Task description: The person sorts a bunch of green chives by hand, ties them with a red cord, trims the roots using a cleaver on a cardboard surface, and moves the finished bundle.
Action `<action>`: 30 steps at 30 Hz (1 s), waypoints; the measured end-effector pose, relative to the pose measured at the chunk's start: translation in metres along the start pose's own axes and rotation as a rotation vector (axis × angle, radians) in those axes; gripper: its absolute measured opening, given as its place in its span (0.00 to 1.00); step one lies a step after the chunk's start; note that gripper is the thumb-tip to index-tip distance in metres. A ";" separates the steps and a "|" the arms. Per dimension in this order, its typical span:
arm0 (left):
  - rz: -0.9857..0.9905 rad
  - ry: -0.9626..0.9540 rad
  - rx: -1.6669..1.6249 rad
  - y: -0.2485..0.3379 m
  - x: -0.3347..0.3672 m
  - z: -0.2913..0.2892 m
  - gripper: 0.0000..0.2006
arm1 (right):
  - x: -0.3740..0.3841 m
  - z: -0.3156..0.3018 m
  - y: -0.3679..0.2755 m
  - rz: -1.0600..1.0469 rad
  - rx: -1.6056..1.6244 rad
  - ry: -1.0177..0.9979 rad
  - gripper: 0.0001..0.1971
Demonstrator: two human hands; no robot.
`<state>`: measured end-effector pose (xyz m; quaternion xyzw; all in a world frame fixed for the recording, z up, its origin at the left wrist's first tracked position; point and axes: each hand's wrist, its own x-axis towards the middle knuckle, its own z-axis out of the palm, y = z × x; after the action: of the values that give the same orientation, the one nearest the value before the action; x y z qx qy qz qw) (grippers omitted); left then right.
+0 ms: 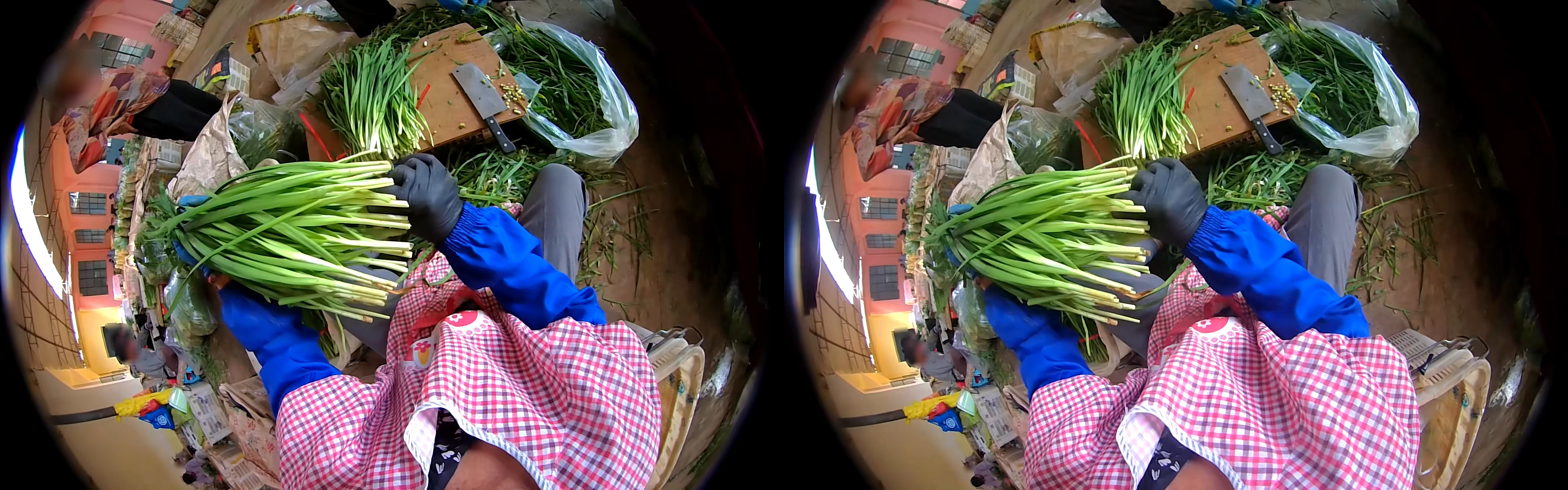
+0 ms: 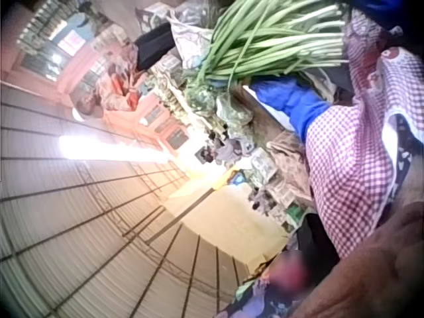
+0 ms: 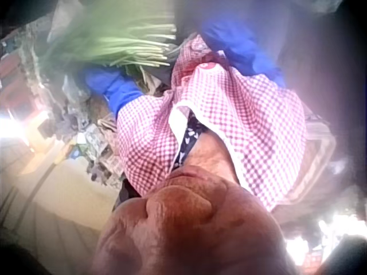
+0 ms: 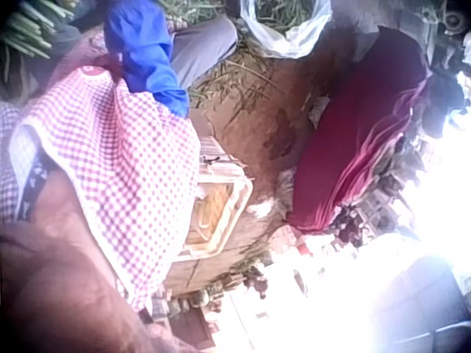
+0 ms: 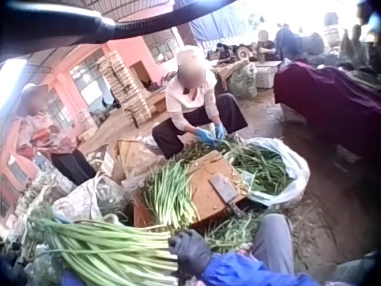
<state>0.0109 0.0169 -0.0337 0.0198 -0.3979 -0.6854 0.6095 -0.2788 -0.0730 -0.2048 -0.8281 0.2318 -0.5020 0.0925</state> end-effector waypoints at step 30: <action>0.005 -0.023 0.008 0.002 0.005 -0.001 0.05 | -0.034 -0.017 0.028 0.907 1.345 -0.383 0.23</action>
<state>0.0117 0.0122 -0.0316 0.0132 -0.4080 -0.6823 0.6065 -0.3152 -0.0804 -0.2340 -0.4937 0.1739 -0.2980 0.7983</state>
